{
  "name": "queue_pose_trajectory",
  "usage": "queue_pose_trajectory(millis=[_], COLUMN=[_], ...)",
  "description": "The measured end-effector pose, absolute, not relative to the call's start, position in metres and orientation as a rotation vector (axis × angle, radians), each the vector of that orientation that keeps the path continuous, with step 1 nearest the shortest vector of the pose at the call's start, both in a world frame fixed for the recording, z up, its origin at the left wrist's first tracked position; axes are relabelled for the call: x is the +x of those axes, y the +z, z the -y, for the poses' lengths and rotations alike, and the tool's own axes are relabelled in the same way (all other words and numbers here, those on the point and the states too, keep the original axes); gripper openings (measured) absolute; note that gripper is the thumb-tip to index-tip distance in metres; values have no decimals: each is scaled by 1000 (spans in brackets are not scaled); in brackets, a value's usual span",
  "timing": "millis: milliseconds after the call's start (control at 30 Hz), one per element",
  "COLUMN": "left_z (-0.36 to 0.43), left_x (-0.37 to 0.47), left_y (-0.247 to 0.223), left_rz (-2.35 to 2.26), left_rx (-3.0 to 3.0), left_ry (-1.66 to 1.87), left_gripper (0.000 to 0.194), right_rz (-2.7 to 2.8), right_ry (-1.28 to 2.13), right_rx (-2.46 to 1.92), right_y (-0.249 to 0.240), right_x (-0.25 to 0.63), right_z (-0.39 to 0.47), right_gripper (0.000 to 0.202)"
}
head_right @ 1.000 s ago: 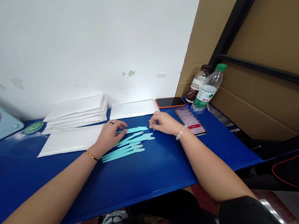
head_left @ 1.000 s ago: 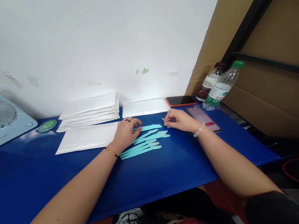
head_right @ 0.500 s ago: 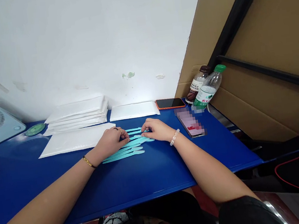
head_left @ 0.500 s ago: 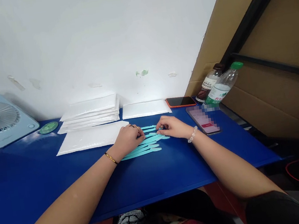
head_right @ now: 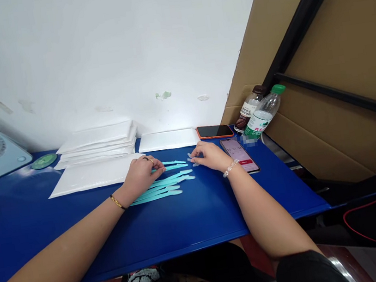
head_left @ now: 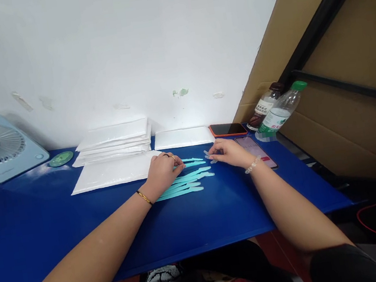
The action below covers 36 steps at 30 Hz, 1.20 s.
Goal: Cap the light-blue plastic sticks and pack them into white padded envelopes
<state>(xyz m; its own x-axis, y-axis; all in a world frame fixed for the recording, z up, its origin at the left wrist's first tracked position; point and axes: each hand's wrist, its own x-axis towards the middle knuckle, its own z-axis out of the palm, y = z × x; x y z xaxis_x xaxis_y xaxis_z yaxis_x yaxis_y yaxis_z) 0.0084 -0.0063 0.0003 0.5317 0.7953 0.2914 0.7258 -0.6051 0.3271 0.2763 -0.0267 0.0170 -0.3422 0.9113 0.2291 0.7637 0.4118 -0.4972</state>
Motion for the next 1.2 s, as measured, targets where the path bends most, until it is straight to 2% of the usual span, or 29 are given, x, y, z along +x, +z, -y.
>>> queue_pose_trajectory(millis=[133, 300, 467, 767, 1100, 1200], left_z=[7, 12, 12, -2, 11, 14], left_x=[9, 7, 6, -1, 2, 3], left_y=[-1, 1, 3, 1, 6, 7], left_rz=[-1275, -1122, -1066, -1261, -988, -933], left_rx=[2626, 2656, 2696, 2656, 2702, 2741], left_ry=[633, 523, 473, 571, 511, 453], left_gripper=[20, 28, 24, 16, 26, 23], right_rz=[2300, 2452, 2434, 2207, 2537, 2538], right_ry=[504, 564, 593, 486, 644, 625], right_rx=[-1309, -1313, -1303, -1460, -1256, -1258], right_y=[19, 13, 12, 21, 16, 16], right_x=[268, 257, 256, 280, 258, 255], right_z=[32, 32, 31, 31, 38, 38], right_gripper=[14, 13, 12, 14, 10, 8])
